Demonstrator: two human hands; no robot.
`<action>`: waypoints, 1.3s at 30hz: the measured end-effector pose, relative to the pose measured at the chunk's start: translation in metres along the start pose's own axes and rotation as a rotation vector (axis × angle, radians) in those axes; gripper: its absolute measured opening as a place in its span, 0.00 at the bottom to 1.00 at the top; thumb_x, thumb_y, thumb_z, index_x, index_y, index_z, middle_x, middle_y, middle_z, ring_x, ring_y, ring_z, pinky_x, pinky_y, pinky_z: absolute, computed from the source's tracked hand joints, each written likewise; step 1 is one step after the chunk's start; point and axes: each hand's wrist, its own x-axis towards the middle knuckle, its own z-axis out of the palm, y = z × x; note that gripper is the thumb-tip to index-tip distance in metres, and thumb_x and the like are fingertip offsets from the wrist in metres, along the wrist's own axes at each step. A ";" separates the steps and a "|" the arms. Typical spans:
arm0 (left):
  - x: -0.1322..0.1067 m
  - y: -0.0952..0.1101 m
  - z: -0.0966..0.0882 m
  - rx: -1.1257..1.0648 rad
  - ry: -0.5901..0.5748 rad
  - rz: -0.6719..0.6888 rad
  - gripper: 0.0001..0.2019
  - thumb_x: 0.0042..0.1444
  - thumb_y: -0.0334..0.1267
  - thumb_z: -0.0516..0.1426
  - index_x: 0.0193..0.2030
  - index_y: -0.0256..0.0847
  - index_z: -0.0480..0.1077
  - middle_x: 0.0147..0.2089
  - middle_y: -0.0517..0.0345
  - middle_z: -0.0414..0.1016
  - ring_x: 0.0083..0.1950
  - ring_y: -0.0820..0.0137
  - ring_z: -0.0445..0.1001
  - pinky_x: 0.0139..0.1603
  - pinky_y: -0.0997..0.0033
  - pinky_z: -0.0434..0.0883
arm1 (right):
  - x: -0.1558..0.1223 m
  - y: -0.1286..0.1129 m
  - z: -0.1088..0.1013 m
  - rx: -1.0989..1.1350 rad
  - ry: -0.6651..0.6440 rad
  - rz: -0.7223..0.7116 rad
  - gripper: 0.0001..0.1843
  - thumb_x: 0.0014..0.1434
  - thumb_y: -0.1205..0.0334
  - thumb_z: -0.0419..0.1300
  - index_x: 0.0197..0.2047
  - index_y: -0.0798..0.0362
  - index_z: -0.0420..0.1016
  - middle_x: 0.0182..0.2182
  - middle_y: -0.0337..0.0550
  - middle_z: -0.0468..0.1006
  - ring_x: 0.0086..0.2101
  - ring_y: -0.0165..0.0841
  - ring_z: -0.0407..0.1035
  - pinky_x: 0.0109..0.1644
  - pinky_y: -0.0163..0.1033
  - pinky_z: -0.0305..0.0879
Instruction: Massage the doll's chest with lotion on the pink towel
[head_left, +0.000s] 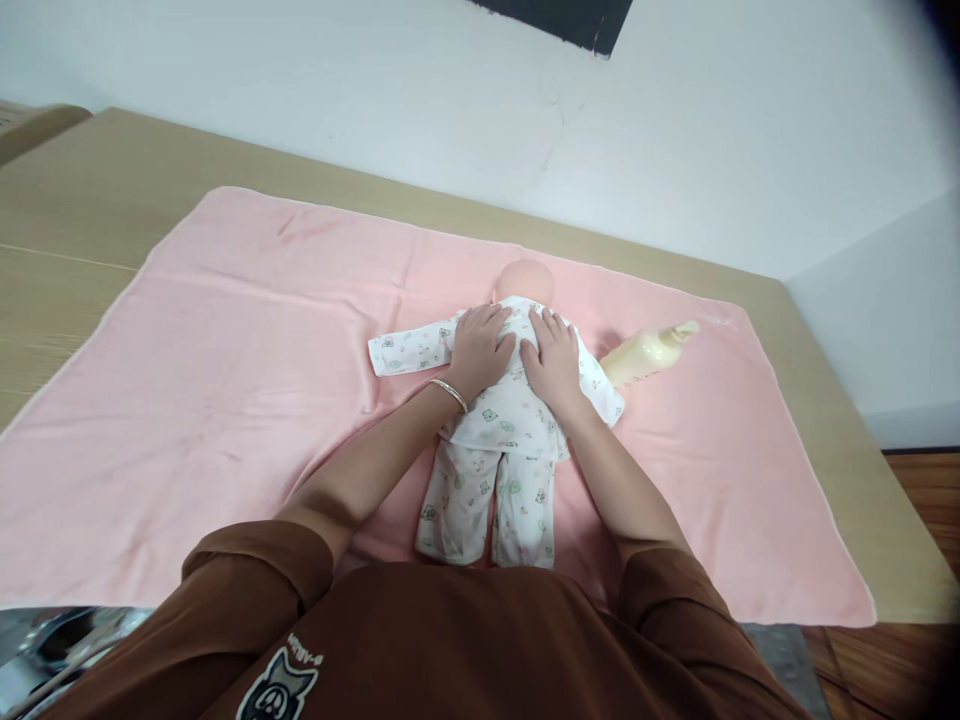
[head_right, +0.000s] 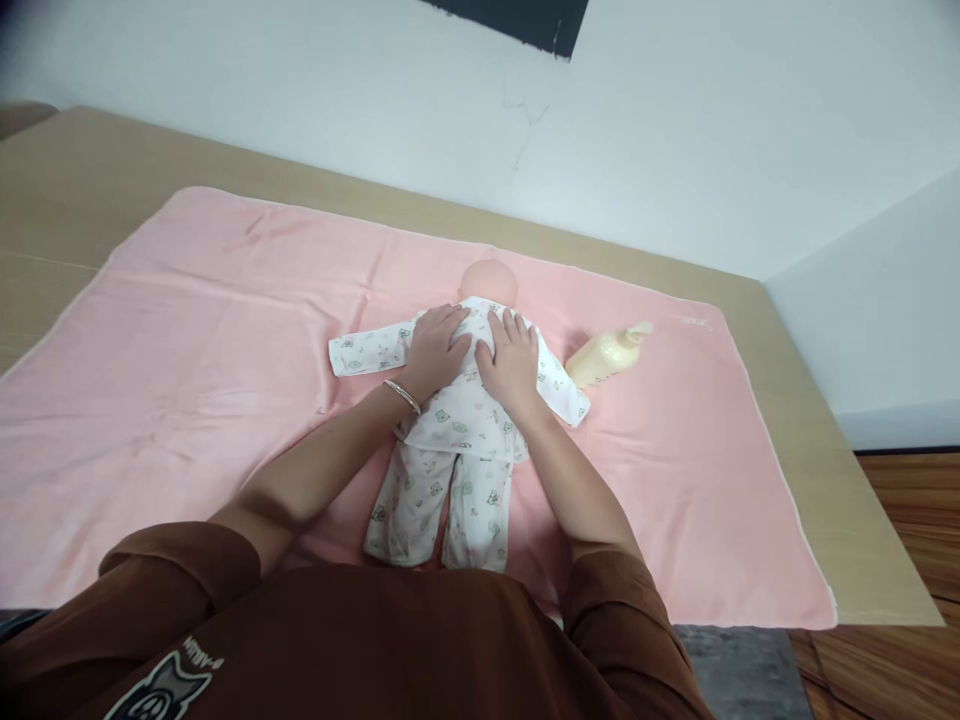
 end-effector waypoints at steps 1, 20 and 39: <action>0.000 0.000 -0.001 0.003 0.003 0.012 0.21 0.62 0.37 0.51 0.59 0.36 0.71 0.62 0.45 0.74 0.65 0.57 0.68 0.70 0.52 0.61 | 0.000 0.000 0.000 0.001 0.011 -0.003 0.30 0.68 0.56 0.47 0.71 0.53 0.59 0.71 0.53 0.59 0.70 0.47 0.51 0.73 0.62 0.43; -0.003 0.004 -0.001 0.039 0.066 -0.048 0.19 0.60 0.38 0.55 0.57 0.36 0.71 0.59 0.42 0.75 0.63 0.53 0.70 0.66 0.51 0.65 | -0.009 -0.017 -0.022 0.056 0.031 0.048 0.23 0.68 0.55 0.51 0.63 0.49 0.73 0.65 0.47 0.70 0.66 0.43 0.61 0.69 0.53 0.61; -0.002 0.002 0.002 0.033 0.073 -0.064 0.22 0.59 0.39 0.56 0.60 0.35 0.71 0.64 0.42 0.73 0.68 0.52 0.68 0.70 0.47 0.62 | -0.002 -0.008 -0.021 0.036 -0.052 0.024 0.30 0.68 0.54 0.51 0.69 0.55 0.64 0.69 0.53 0.62 0.69 0.48 0.54 0.73 0.60 0.50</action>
